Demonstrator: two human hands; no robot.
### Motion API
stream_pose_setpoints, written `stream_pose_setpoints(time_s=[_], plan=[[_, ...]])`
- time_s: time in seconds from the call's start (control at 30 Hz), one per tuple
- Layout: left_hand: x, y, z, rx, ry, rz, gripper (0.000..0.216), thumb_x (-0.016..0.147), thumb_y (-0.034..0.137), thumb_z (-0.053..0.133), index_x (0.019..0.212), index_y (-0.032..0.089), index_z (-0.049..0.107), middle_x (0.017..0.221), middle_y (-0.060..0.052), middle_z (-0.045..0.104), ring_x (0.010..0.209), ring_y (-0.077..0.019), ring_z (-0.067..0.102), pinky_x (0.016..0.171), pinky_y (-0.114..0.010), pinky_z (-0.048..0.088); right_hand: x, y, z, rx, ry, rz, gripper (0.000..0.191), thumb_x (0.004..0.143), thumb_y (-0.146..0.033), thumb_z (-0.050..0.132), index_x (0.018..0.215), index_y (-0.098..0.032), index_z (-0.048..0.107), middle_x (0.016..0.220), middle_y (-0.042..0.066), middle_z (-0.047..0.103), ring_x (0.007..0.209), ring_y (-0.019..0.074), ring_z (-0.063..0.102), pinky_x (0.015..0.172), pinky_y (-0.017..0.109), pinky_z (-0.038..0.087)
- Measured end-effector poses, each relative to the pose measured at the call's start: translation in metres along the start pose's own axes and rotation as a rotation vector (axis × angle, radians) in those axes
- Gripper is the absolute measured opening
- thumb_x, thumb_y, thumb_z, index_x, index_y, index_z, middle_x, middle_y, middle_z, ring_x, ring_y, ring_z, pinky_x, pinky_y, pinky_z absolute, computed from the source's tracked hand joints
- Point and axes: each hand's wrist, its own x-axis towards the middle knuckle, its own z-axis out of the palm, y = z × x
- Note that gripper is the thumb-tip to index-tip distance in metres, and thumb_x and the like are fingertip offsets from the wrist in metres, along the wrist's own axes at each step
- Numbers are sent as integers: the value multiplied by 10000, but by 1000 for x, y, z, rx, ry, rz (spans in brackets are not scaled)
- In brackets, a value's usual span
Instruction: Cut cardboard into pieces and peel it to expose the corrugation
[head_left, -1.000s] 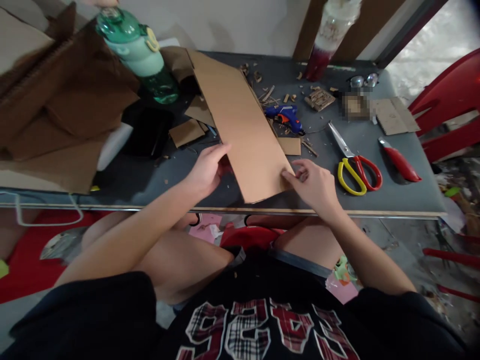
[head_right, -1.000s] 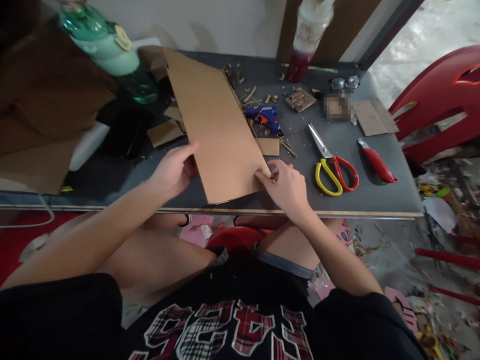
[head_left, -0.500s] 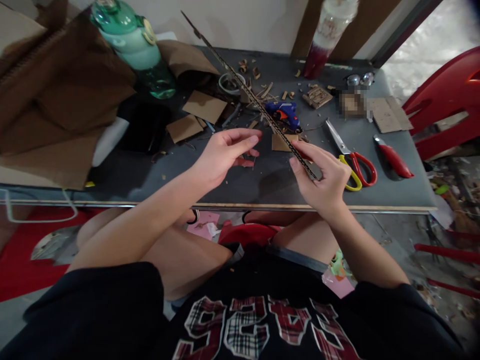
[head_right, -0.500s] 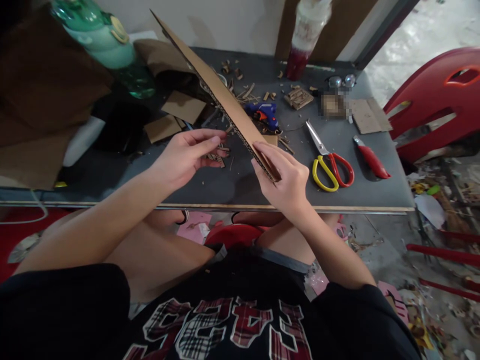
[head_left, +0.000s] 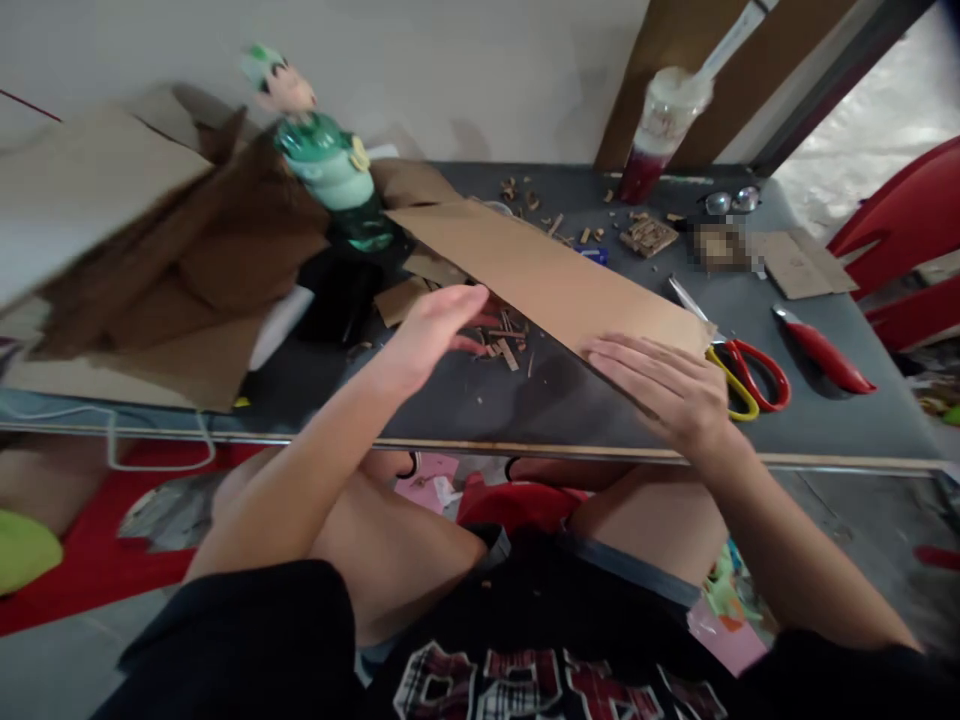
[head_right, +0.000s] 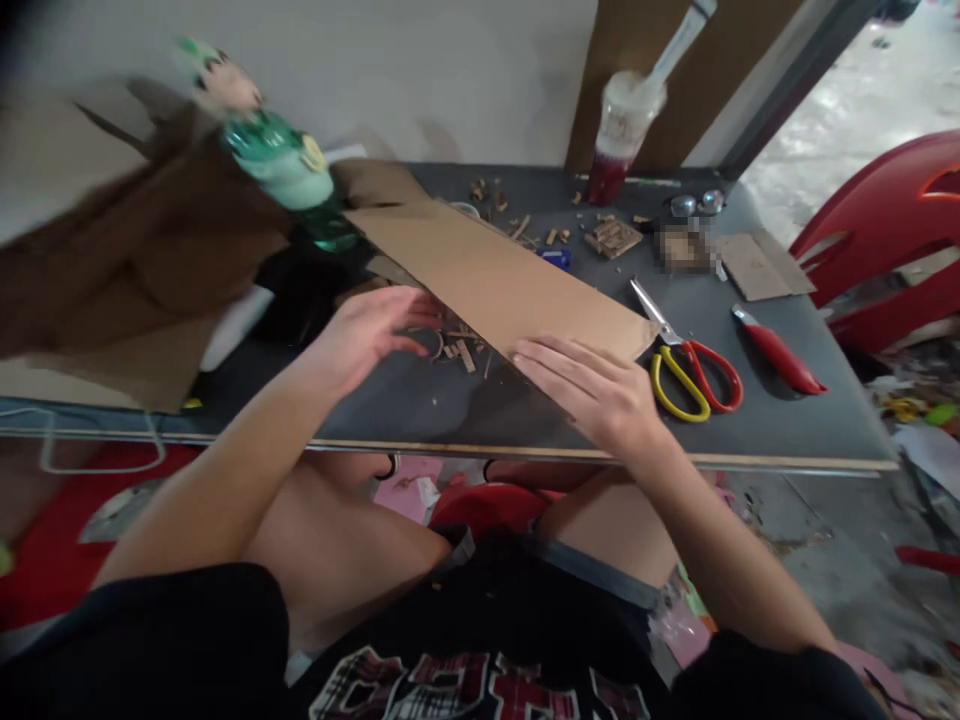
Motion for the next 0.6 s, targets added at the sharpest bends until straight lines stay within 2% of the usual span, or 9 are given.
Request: stream_pose_setpoints(time_s=[0.1,0.13,0.17,0.2,0.27,0.33,0.43,0.53,0.6], plan=[[-2,-3,-61,380,393,272,667,816,610,760,1335,243,560,1445,-68,536,1215,-300,576,865,-414,565,-14,42,-18,-113,61,-96,494,1013,-244,500,1409,-530,573,1210,-57,752,1282,215,649,1204,521,429],[-3,-5,-80,595,444,372,826,730,543,874,1416,277,499,1551,-45,427,1320,-326,488,959,-458,538,-17,54,-24,-111,113,-101,464,1011,-266,514,1368,-550,604,1157,-45,773,1303,213,633,1223,522,397],[-4,-8,-96,780,434,479,975,667,487,938,1482,306,437,1634,-13,303,1444,-357,343,1087,-507,463,-17,64,-28,-75,148,-115,441,1007,-280,531,1345,-546,627,1106,-28,790,1303,212,632,1221,510,400],[-5,-11,-109,920,331,551,1036,640,442,967,1510,332,415,1692,39,182,1526,-390,184,1204,-559,331,-14,71,-32,-27,171,-120,425,1001,-282,553,1330,-535,646,1073,-11,798,1293,211,640,1208,497,418],[-5,-16,-123,1106,164,593,932,713,416,928,1504,382,434,1724,138,52,1562,-404,75,1268,-630,134,-3,78,-39,73,180,-150,417,978,-267,616,1322,-497,668,1058,10,804,1269,214,658,1188,477,445],[-5,-16,-129,1146,122,556,779,852,403,810,1519,397,408,1716,176,99,1564,-371,157,1272,-627,113,13,78,-45,131,180,-199,412,960,-276,662,1325,-468,677,1097,14,797,1270,220,658,1189,478,445],[-1,-10,-143,1108,300,510,546,973,328,636,1491,342,464,1634,146,377,1496,-291,365,1266,-553,219,27,72,-53,136,201,-223,391,970,-299,651,1320,-471,679,1230,-18,753,1291,215,643,1194,478,445],[8,-8,-171,1126,582,546,260,926,336,674,1129,184,731,1431,-14,635,1340,-286,545,1204,-554,335,21,69,-54,134,207,-171,391,958,-330,672,1320,-476,675,1323,-40,700,1296,219,641,1165,483,484],[18,-12,-191,1087,619,620,332,862,443,762,996,139,752,1323,-70,696,1215,-266,626,1139,-551,434,12,74,-49,176,247,-152,393,935,-377,704,1319,-453,680,1302,-22,716,1268,232,661,1107,495,533]])
